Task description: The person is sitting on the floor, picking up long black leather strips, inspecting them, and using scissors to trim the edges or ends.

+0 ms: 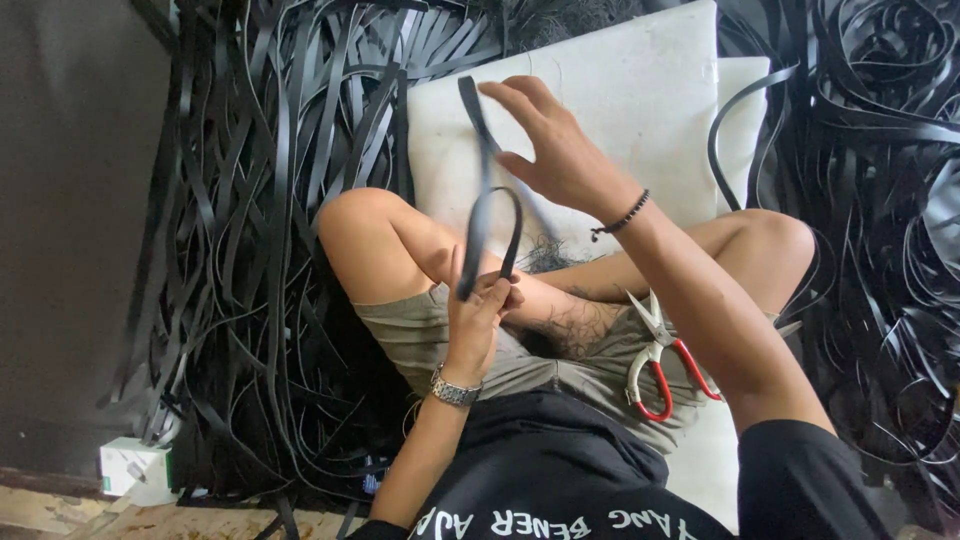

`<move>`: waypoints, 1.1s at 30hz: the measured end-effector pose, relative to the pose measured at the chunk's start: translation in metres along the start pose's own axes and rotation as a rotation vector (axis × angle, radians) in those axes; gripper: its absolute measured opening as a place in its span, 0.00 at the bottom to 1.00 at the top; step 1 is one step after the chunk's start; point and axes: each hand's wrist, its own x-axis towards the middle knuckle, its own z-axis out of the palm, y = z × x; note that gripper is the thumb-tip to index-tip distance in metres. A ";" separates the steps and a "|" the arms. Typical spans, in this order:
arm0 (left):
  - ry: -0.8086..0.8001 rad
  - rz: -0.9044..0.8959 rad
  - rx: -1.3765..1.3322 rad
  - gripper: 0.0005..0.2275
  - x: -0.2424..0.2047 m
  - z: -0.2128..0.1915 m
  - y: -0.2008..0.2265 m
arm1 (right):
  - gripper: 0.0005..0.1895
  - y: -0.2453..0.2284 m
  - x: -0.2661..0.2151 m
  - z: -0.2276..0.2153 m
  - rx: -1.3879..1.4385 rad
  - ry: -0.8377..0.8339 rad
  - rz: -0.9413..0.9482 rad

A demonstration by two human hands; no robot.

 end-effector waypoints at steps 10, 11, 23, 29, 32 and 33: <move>0.130 -0.133 0.160 0.21 -0.012 -0.002 -0.044 | 0.19 -0.025 -0.146 -0.003 0.110 -0.124 0.488; 0.124 -0.116 0.212 0.20 -0.012 0.000 -0.046 | 0.16 -0.038 -0.159 -0.001 0.164 -0.129 0.555; 0.118 0.127 0.890 0.11 -0.024 0.031 0.004 | 0.10 -0.089 -0.259 0.069 0.914 0.347 0.811; -0.041 0.000 1.138 0.32 0.004 0.022 0.018 | 0.09 -0.109 -0.249 0.087 1.186 0.978 0.685; -0.075 0.100 0.963 0.29 0.021 0.005 0.017 | 0.08 -0.115 -0.246 0.080 1.174 1.162 0.628; -0.084 0.269 0.821 0.27 0.033 -0.010 0.013 | 0.07 -0.118 -0.246 0.076 1.110 1.231 0.634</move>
